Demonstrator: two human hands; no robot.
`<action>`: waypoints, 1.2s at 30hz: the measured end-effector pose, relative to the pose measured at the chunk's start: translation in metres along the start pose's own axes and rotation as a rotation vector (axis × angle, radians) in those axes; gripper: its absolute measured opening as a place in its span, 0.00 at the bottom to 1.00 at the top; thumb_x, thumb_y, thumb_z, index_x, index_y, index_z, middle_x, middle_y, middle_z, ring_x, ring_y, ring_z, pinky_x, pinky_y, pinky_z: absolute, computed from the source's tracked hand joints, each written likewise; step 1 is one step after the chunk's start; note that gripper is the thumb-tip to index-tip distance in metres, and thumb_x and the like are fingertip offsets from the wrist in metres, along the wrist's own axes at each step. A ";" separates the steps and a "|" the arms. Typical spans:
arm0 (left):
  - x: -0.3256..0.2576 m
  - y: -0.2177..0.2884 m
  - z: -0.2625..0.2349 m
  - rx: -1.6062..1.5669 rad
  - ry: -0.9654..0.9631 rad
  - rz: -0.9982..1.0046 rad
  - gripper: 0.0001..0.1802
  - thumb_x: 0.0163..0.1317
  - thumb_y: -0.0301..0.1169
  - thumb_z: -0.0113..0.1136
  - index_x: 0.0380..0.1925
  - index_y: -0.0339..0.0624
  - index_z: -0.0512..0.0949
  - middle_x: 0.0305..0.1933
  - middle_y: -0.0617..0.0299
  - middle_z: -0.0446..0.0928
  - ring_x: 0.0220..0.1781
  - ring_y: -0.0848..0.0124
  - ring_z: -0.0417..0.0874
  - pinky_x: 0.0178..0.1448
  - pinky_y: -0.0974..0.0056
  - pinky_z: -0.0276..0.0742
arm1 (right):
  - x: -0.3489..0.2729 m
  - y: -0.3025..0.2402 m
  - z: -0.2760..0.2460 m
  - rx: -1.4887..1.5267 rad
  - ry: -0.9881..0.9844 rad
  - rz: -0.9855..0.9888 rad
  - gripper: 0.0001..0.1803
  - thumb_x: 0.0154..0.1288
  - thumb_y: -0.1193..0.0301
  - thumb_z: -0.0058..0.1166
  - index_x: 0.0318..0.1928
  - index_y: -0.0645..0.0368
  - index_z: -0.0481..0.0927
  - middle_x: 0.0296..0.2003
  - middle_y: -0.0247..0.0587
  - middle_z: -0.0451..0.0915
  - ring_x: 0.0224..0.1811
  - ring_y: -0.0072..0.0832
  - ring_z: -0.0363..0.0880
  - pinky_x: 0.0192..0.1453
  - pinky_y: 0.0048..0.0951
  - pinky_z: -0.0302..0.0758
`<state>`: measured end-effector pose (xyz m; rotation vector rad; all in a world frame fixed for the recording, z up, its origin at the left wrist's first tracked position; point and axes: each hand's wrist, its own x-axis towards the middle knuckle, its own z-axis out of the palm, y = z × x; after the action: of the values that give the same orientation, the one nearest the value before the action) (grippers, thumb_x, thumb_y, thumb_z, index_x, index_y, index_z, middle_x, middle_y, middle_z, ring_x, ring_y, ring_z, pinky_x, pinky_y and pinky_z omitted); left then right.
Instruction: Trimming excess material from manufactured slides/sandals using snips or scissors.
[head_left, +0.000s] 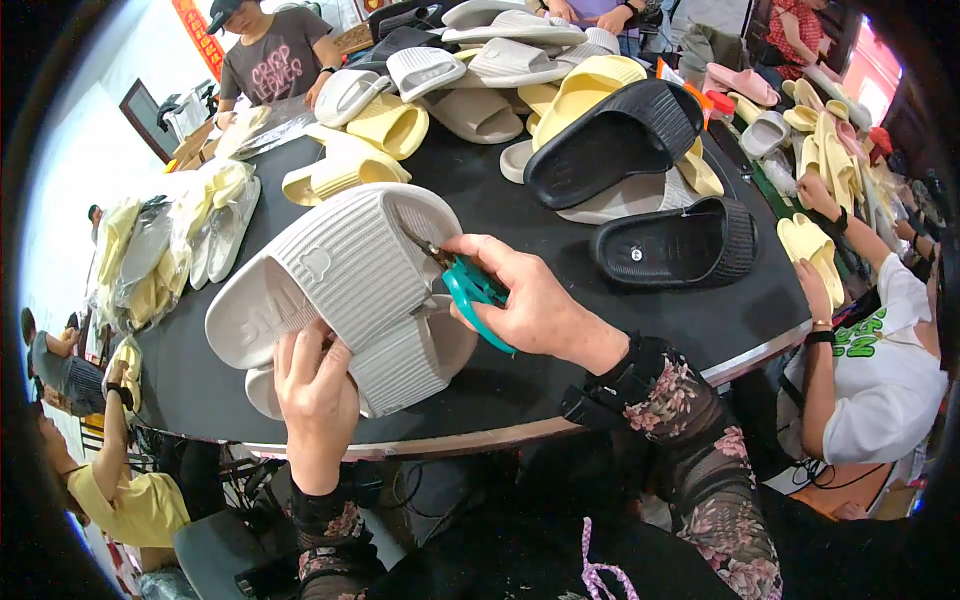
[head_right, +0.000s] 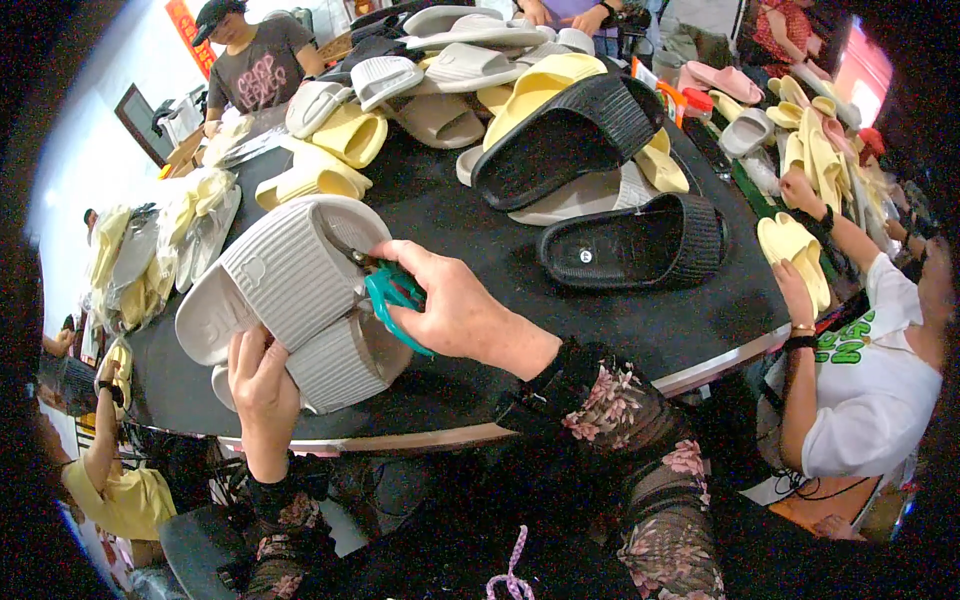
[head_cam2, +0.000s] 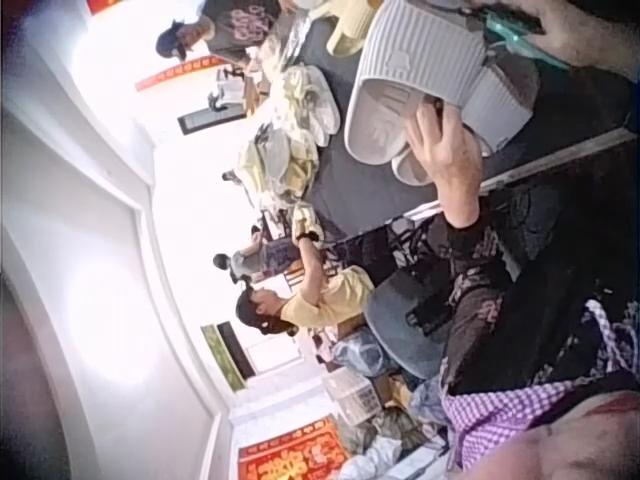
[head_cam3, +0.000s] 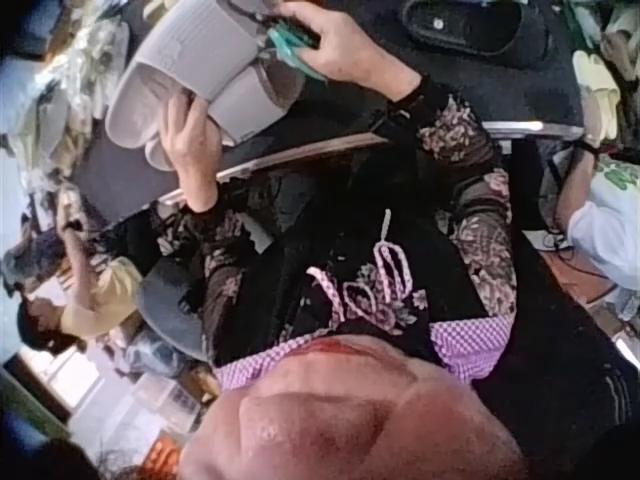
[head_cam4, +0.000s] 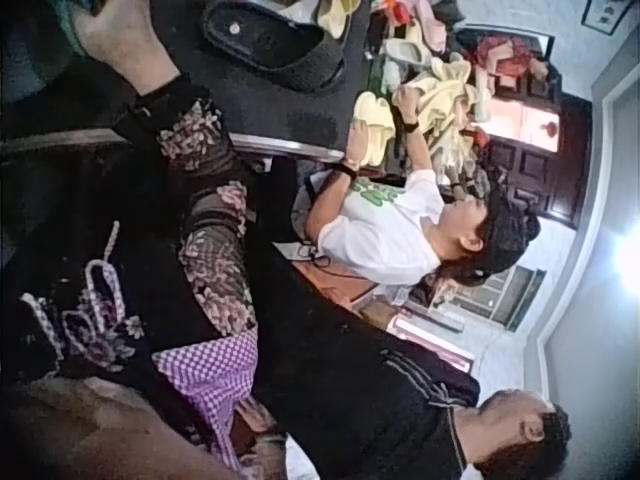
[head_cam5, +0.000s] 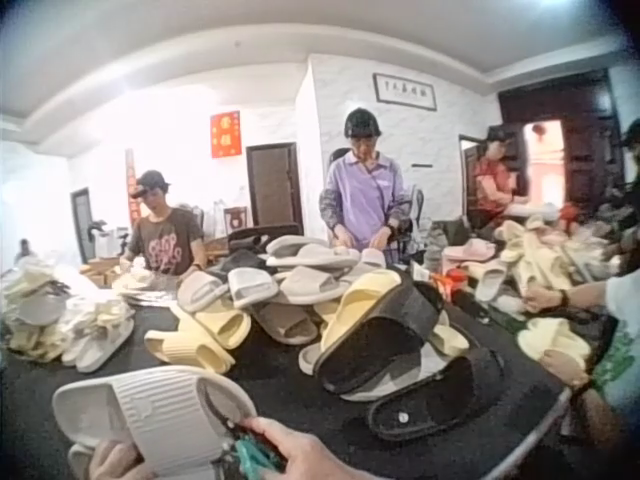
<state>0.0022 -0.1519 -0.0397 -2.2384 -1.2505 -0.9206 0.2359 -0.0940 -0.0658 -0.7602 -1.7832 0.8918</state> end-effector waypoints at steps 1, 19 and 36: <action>0.003 0.002 0.002 -0.006 0.004 0.003 0.14 0.34 0.15 0.55 0.27 0.32 0.77 0.39 0.51 0.76 0.37 0.56 0.74 0.42 0.56 0.71 | -0.001 0.002 -0.001 0.080 -0.024 0.047 0.26 0.57 0.78 0.57 0.58 0.64 0.68 0.36 0.36 0.77 0.36 0.15 0.74 0.43 0.21 0.74; 0.042 0.005 0.014 -0.420 -0.089 -0.097 0.14 0.55 0.22 0.59 0.42 0.29 0.77 0.36 0.40 0.78 0.34 0.52 0.79 0.41 0.56 0.74 | 0.010 0.027 -0.013 0.160 0.420 -0.107 0.27 0.57 0.80 0.57 0.57 0.64 0.65 0.40 0.41 0.77 0.43 0.19 0.72 0.51 0.24 0.70; 0.052 -0.072 0.111 -0.871 -0.316 -0.590 0.05 0.60 0.20 0.47 0.34 0.30 0.72 0.25 0.59 0.71 0.24 0.71 0.73 0.26 0.66 0.69 | 0.020 0.040 -0.020 0.174 0.561 -0.123 0.29 0.55 0.83 0.55 0.58 0.67 0.65 0.45 0.42 0.74 0.47 0.20 0.72 0.54 0.24 0.70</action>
<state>-0.0014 -0.0146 -0.0772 -2.7728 -2.0060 -1.6176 0.2517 -0.0514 -0.0843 -0.6949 -1.2269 0.6581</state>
